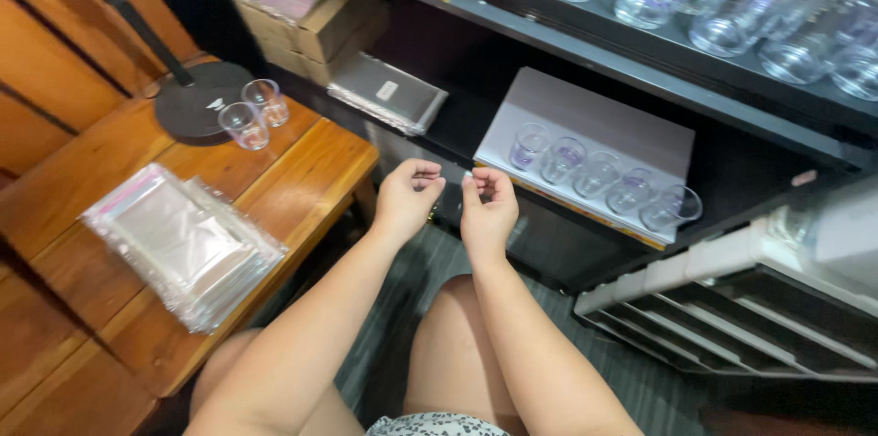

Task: The person sits on the floor and unpacks clear plastic bags containing small glass cups. They remove the cups from the packaging and place them onto a nearby shelf, arranging them in rows.

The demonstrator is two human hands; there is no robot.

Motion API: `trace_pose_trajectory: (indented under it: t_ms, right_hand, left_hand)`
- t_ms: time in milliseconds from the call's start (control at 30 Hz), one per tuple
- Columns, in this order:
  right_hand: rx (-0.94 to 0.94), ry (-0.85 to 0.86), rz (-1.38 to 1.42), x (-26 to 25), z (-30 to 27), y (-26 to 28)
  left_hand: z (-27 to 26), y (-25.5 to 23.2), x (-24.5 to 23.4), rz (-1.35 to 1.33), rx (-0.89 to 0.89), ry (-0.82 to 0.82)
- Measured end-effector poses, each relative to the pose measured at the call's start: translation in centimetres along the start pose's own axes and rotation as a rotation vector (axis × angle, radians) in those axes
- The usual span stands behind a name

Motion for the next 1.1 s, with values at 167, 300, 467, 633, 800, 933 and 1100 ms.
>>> trace_pose_trajectory:
  t_ms: [167,300,467,633,800,933,1100]
  right_hand:
    - [0.011,0.165,-0.002,4.5,-2.6,0.6]
    - [-0.001,0.306,-0.026,9.5,-4.4,0.0]
    - [-0.028,0.464,-0.063,16.6,-6.3,-0.7]
    - [-0.036,0.565,-0.111,22.1,-7.7,0.5]
    - [0.014,0.608,-0.152,27.5,-8.0,-1.5]
    - [0.044,0.664,-0.188,30.9,-8.4,-2.6]
    - [0.114,0.673,-0.243,33.6,-9.4,-3.3]
  left_hand:
    - [0.6,0.8,-9.3,0.015,0.063,-0.16]
    - [2.0,2.8,-18.8,0.046,0.114,-0.324]
    - [3.7,4.5,-28.6,0.28,-0.03,-0.488]
    - [6.0,6.7,-33.2,0.381,-0.228,-0.491]
    - [8.3,7.8,-33.7,0.324,-0.283,-0.321]
    - [8.7,6.8,-33.1,0.345,-0.246,-0.254]
    - [8.8,5.6,-32.1,0.292,-0.232,-0.142]
Point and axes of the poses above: each hand's wrist, its own z-axis towards the middle knuckle, its own x-axis out of the palm, y = z × x, the point moved 4 cm from there along z, towards the middle knuckle, and after that the axes turned 3 degrees about z, right-handed, at the moved point
